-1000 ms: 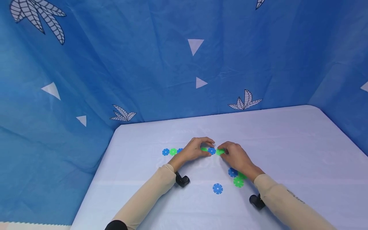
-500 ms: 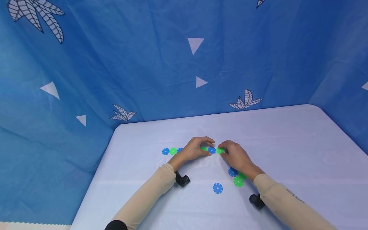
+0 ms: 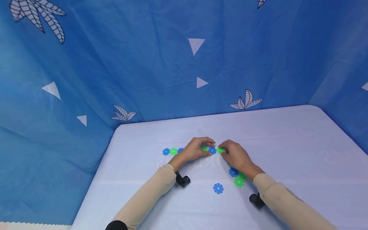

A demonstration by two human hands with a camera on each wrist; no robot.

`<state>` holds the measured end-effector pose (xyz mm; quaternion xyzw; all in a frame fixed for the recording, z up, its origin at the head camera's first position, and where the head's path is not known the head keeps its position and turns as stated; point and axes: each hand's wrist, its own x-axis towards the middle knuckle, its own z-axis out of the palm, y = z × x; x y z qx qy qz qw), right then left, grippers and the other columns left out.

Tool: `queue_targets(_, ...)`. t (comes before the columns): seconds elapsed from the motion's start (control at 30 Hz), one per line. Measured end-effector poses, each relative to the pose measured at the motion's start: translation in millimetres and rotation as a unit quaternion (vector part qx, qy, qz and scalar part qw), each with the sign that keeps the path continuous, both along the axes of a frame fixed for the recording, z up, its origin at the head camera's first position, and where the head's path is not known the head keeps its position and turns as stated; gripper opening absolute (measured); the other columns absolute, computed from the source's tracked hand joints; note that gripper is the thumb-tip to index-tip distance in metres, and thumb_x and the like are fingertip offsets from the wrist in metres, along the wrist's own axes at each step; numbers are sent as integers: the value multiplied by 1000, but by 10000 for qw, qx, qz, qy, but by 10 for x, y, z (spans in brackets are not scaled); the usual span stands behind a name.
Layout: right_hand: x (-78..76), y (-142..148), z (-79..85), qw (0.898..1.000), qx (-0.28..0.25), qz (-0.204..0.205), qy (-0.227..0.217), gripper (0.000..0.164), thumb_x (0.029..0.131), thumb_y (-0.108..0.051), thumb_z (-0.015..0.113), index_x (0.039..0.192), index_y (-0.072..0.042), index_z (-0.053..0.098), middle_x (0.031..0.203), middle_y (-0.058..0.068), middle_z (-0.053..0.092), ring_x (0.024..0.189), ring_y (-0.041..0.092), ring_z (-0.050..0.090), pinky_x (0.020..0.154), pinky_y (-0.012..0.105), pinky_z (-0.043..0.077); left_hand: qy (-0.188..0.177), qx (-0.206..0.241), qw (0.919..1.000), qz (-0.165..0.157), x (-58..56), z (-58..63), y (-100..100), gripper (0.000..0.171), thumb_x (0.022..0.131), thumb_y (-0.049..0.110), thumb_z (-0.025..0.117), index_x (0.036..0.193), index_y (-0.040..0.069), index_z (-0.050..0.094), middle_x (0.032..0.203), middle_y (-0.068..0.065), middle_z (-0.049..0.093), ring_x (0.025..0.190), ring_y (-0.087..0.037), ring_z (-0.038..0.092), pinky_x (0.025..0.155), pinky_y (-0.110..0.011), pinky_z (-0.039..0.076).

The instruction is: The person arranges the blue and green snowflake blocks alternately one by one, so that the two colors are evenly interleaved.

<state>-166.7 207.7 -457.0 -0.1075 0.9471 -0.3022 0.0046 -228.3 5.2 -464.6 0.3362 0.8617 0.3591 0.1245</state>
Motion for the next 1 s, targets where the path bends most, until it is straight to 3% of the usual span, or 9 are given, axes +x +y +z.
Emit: queue_targets(1.0, 47, 7, 24, 9999, 107, 131, 2, 33, 85, -4, 74, 117, 2, 67, 107, 12, 65, 81, 19, 57, 71, 37, 54, -10, -37, 10000, 66, 28, -11, -2, 46, 85, 14, 78, 129, 16, 63, 114, 9, 71, 124, -6, 52, 111, -30, 33)
